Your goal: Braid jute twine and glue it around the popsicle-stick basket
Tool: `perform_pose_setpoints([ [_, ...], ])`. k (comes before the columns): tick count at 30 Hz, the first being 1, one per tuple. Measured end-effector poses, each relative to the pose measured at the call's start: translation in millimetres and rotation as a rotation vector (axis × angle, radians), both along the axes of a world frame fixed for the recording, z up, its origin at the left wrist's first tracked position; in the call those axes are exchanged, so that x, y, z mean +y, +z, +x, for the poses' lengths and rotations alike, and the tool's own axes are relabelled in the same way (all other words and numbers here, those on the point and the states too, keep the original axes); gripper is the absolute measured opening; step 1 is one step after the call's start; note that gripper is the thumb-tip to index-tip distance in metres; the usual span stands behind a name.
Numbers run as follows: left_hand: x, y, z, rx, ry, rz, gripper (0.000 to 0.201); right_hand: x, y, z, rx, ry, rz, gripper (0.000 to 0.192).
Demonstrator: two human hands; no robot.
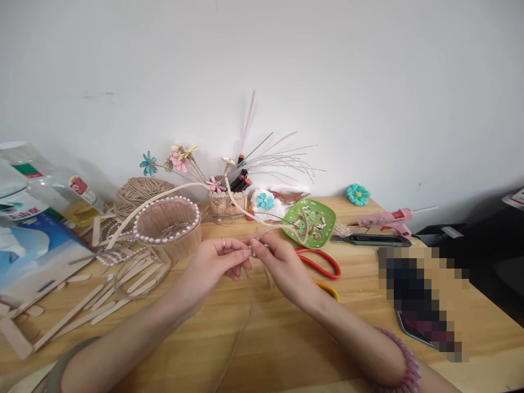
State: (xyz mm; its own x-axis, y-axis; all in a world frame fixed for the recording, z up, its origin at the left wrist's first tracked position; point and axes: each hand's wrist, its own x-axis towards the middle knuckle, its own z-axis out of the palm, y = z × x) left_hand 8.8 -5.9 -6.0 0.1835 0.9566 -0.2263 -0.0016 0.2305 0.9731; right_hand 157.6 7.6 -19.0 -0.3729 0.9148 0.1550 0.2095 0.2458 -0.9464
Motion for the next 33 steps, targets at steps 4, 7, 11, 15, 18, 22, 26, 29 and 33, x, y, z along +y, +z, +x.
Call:
perform_pose_setpoints([
  [4, -0.5, 1.9, 0.3, -0.010, -0.020, 0.003, 0.015, 2.8, -0.6, 2.9, -0.039, -0.068, 0.030, 0.029],
  [7, -1.3, 2.1, 0.4, -0.013, -0.023, 0.012, 0.015, 2.7, 0.3, 4.5, -0.028, -0.054, 0.054, 0.029],
  [11, -1.1, 1.2, 0.4, -0.011, 0.012, 0.010, 0.016, 2.2, 6.1, 6.1, -0.015, -0.016, 0.048, 0.033],
  [15, 0.5, -1.1, -1.4, -0.053, 0.016, 0.019, 0.016, 2.3, 10.6, 7.1, 0.023, 0.045, -0.038, 0.022],
  [18, 1.4, -2.7, -3.4, -0.073, 0.018, 0.023, 0.015, 1.6, 11.6, 6.7, 0.028, 0.058, -0.060, 0.017],
  [22, 2.6, -4.5, -5.8, -0.095, 0.007, -0.005, 0.017, 0.8, 12.5, 6.4, -0.008, 0.056, -0.020, 0.018],
  [26, 4.3, -5.6, -8.7, -0.224, -0.010, -0.121, 0.014, 2.2, 12.1, 8.0, -0.038, 0.058, 0.047, 0.020],
  [29, 5.5, -4.6, -9.8, -0.283, -0.046, -0.150, 0.013, 3.2, 11.0, 9.0, -0.023, 0.081, 0.059, 0.020],
  [33, 5.2, -2.2, -7.5, -0.016, -0.004, 0.073, 0.009, 3.7, 8.0, 7.7, -0.007, 0.053, 0.021, 0.018],
])
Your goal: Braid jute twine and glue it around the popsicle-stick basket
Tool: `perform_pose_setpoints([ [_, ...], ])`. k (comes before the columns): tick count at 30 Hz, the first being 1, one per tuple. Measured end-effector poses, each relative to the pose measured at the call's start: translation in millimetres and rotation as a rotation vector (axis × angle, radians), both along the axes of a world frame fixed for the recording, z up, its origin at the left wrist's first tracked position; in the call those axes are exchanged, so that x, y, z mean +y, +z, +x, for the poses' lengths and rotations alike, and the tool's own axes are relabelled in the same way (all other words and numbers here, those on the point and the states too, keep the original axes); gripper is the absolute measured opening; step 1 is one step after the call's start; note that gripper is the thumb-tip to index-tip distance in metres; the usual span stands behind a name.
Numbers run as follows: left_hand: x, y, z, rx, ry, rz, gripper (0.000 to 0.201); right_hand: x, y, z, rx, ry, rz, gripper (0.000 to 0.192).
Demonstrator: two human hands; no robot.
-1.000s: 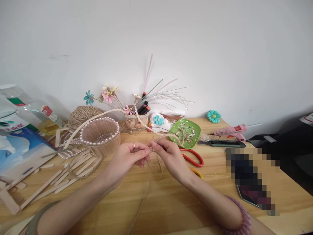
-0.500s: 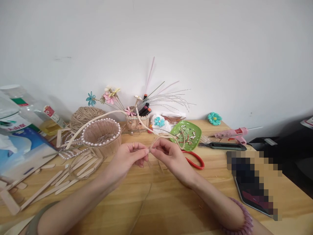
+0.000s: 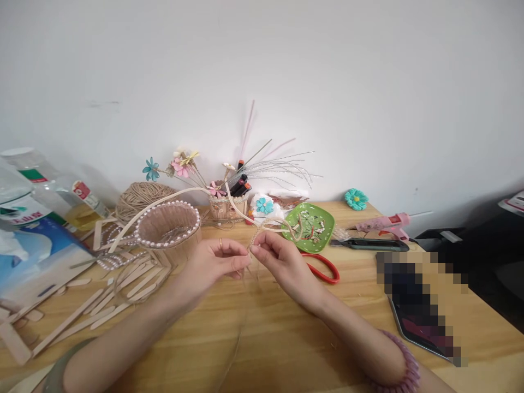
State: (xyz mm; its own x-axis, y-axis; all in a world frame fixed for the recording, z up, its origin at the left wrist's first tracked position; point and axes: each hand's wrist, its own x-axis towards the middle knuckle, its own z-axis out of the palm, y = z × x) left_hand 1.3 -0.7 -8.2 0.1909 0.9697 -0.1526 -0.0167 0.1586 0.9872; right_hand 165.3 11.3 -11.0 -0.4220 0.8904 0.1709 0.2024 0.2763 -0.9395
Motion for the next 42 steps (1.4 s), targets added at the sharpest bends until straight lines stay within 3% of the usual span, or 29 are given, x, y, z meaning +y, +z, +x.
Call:
perform_pose_setpoints([
  [5, -8.9, -1.4, 3.9, 0.421, 0.184, 0.535, 0.009, -0.7, -6.2, -6.9, 0.101, -0.037, -0.113, 0.020],
  [9, -13.8, -6.1, 2.6, 0.654, 0.192, 0.855, 0.018, -5.7, -9.0, -12.8, 0.240, -0.007, -0.276, 0.023],
  [13, -11.5, -10.6, -2.4, 0.928, 0.114, 1.126, 0.019, -7.5, -11.5, -14.6, 0.278, -0.008, -0.302, 0.027],
  [16, -10.3, -10.2, -8.3, 0.966, 0.022, 1.323, 0.014, -4.0, -14.5, -13.1, 0.277, -0.008, -0.256, 0.026],
  [18, -10.5, -6.3, -11.6, 0.877, 0.052, 1.393, 0.012, -1.3, -15.5, -11.1, 0.243, -0.017, -0.206, 0.024],
  [20, -9.5, 0.6, -12.6, 0.773, 0.147, 1.270, 0.013, -0.1, -14.9, -9.0, 0.143, -0.020, -0.156, 0.021],
  [22, -5.7, 8.4, -10.2, 0.678, 0.184, 0.933, 0.007, -0.9, -13.3, -7.6, 0.024, 0.023, -0.114, 0.020],
  [25, 4.5, 16.6, -2.5, 0.439, 0.018, 0.395, 0.019, -4.9, -11.7, -7.9, -0.104, 0.133, -0.089, 0.021],
  [27, 11.4, 19.0, 1.9, 0.230, -0.016, 0.192, 0.013, -7.9, -11.6, -9.2, -0.128, 0.171, -0.090, 0.022],
  [32, 17.3, 25.4, 0.5, -0.151, 0.189, 0.085, 0.020, -13.0, -11.9, -12.2, -0.105, 0.169, -0.074, 0.023],
  [34, 15.8, 27.3, -1.0, -0.151, 0.173, 0.067, 0.020, -13.6, -12.2, -12.0, -0.105, 0.161, -0.092, 0.023],
  [39, 11.2, 22.7, 7.2, -0.123, -0.057, -0.026, 0.010, -11.7, -13.6, -10.0, -0.095, 0.154, -0.108, 0.023],
  [42, 11.7, 24.0, 12.5, -0.279, 0.008, -0.029, 0.009, -9.3, -13.7, -10.0, -0.007, 0.113, -0.144, 0.024],
])
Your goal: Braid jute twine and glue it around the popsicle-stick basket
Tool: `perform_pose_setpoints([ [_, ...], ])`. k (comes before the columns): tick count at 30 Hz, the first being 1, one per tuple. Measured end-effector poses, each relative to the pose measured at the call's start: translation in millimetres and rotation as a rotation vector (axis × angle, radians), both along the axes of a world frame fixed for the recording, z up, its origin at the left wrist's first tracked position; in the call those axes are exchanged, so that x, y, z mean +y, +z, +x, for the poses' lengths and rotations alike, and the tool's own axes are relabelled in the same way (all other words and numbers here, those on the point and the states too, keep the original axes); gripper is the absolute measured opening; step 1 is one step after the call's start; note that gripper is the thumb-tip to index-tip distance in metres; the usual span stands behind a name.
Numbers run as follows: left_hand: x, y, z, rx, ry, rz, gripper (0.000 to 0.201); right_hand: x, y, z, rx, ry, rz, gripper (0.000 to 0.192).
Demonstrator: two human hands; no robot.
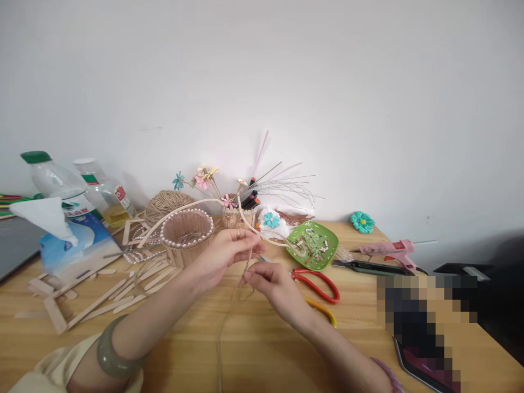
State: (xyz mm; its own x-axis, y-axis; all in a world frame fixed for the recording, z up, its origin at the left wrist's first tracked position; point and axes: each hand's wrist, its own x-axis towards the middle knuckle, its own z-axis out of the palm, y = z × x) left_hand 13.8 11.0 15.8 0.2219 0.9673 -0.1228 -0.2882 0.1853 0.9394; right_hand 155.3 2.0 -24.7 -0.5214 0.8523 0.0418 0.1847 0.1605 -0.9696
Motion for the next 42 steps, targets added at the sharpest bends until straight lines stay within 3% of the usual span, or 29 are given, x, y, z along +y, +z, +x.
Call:
perform_pose_setpoints([
  [4, 4.6, 13.7, -3.0, -0.248, 0.102, -0.010, 0.026, 0.9, -0.9, -1.6, 0.109, -0.009, -0.020, 0.032],
  [8, 9.2, 30.2, -7.6, -0.429, 0.106, -0.014, 0.033, -4.0, -1.9, -3.5, 0.113, 0.035, -0.039, 0.044],
  [16, 27.4, 64.8, -18.0, -0.582, 0.216, 0.092, 0.038, -19.6, 0.2, -7.9, 0.136, 0.185, -0.090, 0.047],
  [20, 48.3, 75.5, -25.4, -0.556, 0.297, 0.104, 0.027, -17.3, 1.5, -7.1, 0.243, 0.136, -0.193, 0.041],
  [25, 81.8, 71.6, -39.2, -0.494, 0.435, 0.085, 0.011, -14.8, 2.5, -5.0, 0.283, 0.132, -0.279, 0.037],
  [32, 107.4, 76.2, -63.9, -0.353, 0.564, 0.019, 0.031, -5.1, 12.3, 3.7, 0.261, 0.068, -0.288, 0.034],
  [39, 125.8, 87.9, -60.3, -0.190, 0.733, 0.147, 0.027, -3.2, 12.8, 8.0, 0.287, 0.094, -0.298, 0.033],
  [42, 133.7, 92.8, -59.7, -0.075, 0.849, 0.228, 0.031, -4.5, 12.4, 8.0, 0.275, 0.168, -0.314, 0.033],
])
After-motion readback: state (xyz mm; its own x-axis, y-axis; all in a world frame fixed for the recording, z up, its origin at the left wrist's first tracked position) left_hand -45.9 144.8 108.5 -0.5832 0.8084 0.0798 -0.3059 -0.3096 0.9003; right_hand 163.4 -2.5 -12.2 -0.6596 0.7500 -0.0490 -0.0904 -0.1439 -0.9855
